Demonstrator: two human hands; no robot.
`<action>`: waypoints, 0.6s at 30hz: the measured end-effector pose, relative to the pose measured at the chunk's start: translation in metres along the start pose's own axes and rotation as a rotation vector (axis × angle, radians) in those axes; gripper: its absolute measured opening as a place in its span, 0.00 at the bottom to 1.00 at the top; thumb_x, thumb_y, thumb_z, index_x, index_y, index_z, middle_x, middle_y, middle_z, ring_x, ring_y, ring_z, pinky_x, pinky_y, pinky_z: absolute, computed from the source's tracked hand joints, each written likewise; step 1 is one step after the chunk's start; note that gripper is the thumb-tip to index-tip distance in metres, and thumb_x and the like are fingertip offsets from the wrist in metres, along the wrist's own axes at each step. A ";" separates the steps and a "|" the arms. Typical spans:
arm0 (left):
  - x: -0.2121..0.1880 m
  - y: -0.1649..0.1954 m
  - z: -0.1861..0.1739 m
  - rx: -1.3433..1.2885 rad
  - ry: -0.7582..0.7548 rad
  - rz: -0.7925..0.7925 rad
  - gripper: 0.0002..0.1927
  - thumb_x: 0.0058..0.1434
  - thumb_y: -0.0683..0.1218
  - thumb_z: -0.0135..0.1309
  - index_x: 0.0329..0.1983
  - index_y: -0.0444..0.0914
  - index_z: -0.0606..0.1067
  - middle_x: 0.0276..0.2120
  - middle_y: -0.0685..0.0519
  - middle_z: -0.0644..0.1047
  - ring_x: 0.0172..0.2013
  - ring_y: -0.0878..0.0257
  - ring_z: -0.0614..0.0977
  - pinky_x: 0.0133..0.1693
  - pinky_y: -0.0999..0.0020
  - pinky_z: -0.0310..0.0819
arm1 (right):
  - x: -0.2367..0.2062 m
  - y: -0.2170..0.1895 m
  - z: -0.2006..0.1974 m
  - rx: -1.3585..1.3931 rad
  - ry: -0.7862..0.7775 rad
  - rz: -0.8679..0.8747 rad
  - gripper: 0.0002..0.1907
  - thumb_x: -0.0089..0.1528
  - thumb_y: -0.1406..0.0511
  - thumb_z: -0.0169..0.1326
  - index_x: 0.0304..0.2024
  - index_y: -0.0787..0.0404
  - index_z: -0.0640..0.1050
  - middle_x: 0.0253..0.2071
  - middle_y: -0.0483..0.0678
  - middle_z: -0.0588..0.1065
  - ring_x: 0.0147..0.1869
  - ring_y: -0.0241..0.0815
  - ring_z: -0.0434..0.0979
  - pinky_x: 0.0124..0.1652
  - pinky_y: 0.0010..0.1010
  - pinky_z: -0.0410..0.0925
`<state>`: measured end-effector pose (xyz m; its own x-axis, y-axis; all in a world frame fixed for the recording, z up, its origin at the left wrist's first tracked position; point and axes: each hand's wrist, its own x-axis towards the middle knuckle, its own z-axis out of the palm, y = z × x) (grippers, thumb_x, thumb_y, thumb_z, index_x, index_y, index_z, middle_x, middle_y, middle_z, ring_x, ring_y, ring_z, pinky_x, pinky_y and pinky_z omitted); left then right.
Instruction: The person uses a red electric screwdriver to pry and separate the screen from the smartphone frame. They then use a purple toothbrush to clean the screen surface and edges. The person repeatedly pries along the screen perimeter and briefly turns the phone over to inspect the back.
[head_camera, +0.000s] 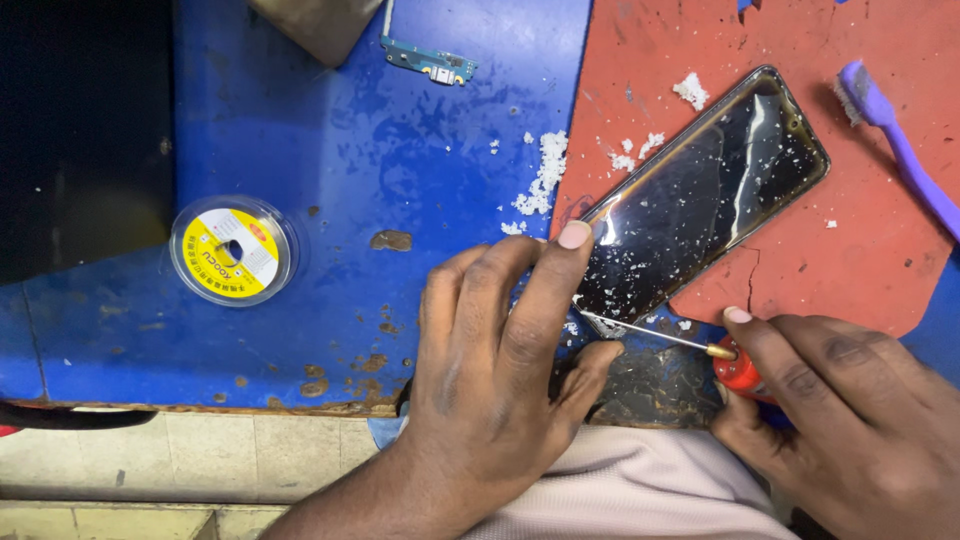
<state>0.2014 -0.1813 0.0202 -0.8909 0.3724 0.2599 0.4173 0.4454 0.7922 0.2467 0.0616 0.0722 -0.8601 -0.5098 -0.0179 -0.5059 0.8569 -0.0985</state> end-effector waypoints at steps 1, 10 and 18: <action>0.000 0.000 0.000 -0.001 0.000 -0.001 0.44 0.64 0.46 0.66 0.74 0.39 0.52 0.59 0.39 0.67 0.55 0.44 0.71 0.57 0.48 0.67 | 0.000 -0.001 0.000 0.006 0.010 0.032 0.21 0.48 0.69 0.68 0.43 0.73 0.81 0.43 0.58 0.80 0.47 0.54 0.81 0.40 0.43 0.74; 0.000 0.000 0.000 -0.005 0.001 -0.004 0.44 0.64 0.46 0.66 0.75 0.39 0.52 0.59 0.39 0.67 0.55 0.45 0.71 0.57 0.48 0.67 | -0.001 -0.003 0.001 0.036 0.030 0.147 0.25 0.47 0.68 0.68 0.47 0.73 0.81 0.41 0.59 0.78 0.44 0.53 0.81 0.40 0.41 0.74; 0.001 0.001 0.000 -0.004 -0.002 0.002 0.44 0.64 0.46 0.66 0.74 0.38 0.52 0.58 0.39 0.67 0.55 0.44 0.71 0.57 0.48 0.67 | 0.000 -0.003 0.000 0.038 0.030 0.131 0.24 0.48 0.69 0.68 0.46 0.73 0.81 0.42 0.58 0.79 0.46 0.54 0.81 0.41 0.43 0.74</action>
<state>0.2011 -0.1806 0.0207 -0.8900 0.3745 0.2603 0.4179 0.4413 0.7941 0.2481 0.0591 0.0724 -0.9205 -0.3908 -0.0037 -0.3868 0.9123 -0.1348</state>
